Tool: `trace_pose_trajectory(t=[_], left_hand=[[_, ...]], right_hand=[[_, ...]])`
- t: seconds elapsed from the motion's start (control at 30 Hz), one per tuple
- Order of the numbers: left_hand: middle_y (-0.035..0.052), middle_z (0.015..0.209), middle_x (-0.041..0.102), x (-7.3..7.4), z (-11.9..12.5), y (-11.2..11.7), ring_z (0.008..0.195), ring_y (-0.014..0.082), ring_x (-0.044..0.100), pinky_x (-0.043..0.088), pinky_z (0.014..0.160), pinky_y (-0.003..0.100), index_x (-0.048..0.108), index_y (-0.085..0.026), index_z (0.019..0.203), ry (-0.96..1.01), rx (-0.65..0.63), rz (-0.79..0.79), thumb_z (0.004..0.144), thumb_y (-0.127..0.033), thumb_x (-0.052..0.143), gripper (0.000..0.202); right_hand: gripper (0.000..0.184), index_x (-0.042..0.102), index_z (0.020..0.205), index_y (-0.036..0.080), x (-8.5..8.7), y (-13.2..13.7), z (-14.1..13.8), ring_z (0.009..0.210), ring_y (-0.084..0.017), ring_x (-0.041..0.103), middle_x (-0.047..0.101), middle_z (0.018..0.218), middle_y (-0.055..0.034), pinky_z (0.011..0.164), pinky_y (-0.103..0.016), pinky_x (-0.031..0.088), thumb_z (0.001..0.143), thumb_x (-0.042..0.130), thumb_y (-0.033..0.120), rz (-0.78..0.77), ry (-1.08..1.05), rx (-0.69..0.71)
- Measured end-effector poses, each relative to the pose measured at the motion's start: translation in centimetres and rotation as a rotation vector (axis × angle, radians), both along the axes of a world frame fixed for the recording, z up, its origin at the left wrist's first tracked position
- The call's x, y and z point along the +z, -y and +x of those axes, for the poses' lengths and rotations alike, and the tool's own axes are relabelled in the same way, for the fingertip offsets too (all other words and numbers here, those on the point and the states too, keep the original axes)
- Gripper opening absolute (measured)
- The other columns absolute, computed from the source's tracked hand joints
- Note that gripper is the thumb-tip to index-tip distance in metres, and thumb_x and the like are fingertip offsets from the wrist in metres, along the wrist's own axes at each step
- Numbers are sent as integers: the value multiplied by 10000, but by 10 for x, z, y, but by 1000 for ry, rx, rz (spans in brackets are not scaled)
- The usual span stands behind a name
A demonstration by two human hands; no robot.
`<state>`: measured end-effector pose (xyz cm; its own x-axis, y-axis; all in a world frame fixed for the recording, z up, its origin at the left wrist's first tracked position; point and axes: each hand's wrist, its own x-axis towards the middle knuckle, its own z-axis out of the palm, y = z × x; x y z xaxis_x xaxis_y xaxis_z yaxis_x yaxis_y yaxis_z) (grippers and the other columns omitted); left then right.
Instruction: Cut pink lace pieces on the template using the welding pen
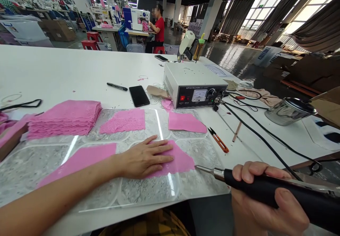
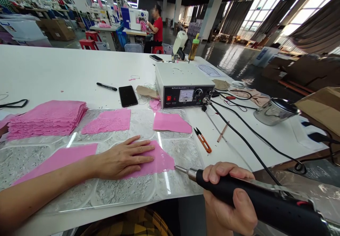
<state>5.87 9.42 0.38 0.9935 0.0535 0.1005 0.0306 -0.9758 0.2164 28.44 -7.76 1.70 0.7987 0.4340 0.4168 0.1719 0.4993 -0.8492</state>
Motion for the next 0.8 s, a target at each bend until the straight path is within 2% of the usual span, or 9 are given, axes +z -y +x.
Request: trace_pose_trajectory(t=[0.33,0.47,0.63,0.8], left_hand=[[53,1525,383,1,0,0,1429,232,327,143,1206,463,485,-265,1390,-16,-8,7,1014,-329,408,389],[56,1522,388,-1,-1,-1,1425,241,333,142,1204,469,489,-263,1388,2,-7,-14,1013,-325,413,388],[65,1533,361,1,0,-1,1435,253,309,123,1205,484,485,-248,1399,-51,-12,-53,1020,-352,392,403],[77,1536,353,7,-4,-5,1445,245,287,183,1201,457,476,-197,1409,11,-3,-178,1026,-362,355,434]], right_hand=[[81,441,786,234,1,-3,-3,480,-120,395,400,659,20,435,-274,335,760,387,289,1,18,20],[54,473,757,225,1,-4,-2,474,-114,423,458,640,17,429,-266,361,715,447,247,39,-53,22],[130,530,706,200,2,-7,2,441,-106,437,521,594,23,389,-253,364,591,505,255,126,-107,69],[174,549,704,205,5,-3,6,455,-95,396,464,577,43,387,-246,355,550,523,281,139,-189,41]])
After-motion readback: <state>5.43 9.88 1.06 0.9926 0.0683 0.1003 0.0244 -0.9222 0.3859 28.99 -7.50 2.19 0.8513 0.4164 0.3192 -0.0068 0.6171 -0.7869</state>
